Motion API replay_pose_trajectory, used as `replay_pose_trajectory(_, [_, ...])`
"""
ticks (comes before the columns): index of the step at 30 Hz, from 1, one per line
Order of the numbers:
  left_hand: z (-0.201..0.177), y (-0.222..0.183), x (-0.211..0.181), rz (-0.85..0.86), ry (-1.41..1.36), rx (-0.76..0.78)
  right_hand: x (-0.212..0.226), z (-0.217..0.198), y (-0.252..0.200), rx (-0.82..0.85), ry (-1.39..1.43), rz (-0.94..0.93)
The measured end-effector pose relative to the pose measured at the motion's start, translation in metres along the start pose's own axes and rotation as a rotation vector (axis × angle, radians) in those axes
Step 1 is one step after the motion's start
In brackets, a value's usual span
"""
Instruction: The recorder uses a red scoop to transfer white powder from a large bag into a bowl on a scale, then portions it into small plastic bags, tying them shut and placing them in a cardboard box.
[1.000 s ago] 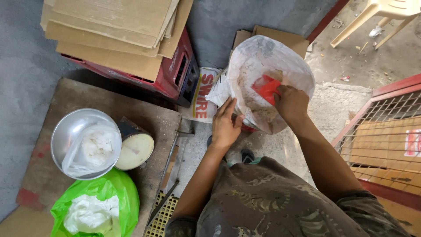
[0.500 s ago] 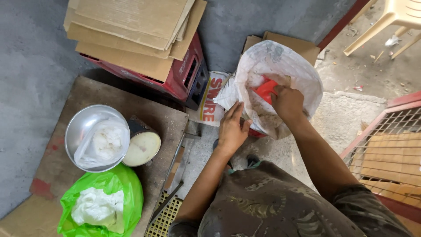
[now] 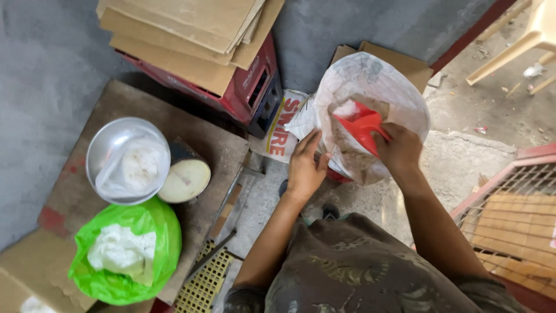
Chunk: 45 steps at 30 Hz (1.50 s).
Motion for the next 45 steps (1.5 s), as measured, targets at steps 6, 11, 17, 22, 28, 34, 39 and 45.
replay_pose_trajectory(6, [-0.023,0.006,-0.037,-0.099,-0.033,-0.171,-0.018,-0.040,-0.015,0.057,0.235,0.005])
replay_pose_trajectory(11, [-0.030,-0.002,-0.053,-0.147,-0.048,-0.306,-0.012,-0.058,-0.024,0.144,0.381,-0.107])
replay_pose_trajectory(17, [-0.062,-0.003,-0.066,-0.068,0.039,-0.399,0.021,-0.056,-0.029,0.167,0.348,-0.217])
replay_pose_trajectory(22, [-0.107,-0.016,-0.057,-0.052,0.100,-0.486,0.089,-0.050,-0.032,0.218,0.337,-0.333])
replay_pose_trajectory(28, [-0.201,-0.051,-0.042,-0.052,0.414,-0.627,0.207,-0.037,-0.056,0.230,0.390,-0.628])
replay_pose_trajectory(34, [-0.270,-0.098,-0.002,-0.213,0.525,-0.766,0.325,-0.007,-0.078,0.364,0.294,-0.800])
replay_pose_trajectory(39, [-0.292,-0.110,0.043,-0.273,0.406,-0.638,0.402,0.018,-0.100,0.197,0.016,-1.173])
replay_pose_trajectory(45, [-0.312,-0.108,0.072,-0.205,0.347,-0.574,0.458,0.067,-0.122,0.006,-0.343,-1.433])
Point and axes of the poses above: each hand's wrist, its own y-axis towards the middle knuckle, its own z-axis out of the palm, x = y × z, the point moved 3 cm from there along y, towards the middle knuckle, and after that the axes turned 14 degrees about z, right-handed, at the moved point
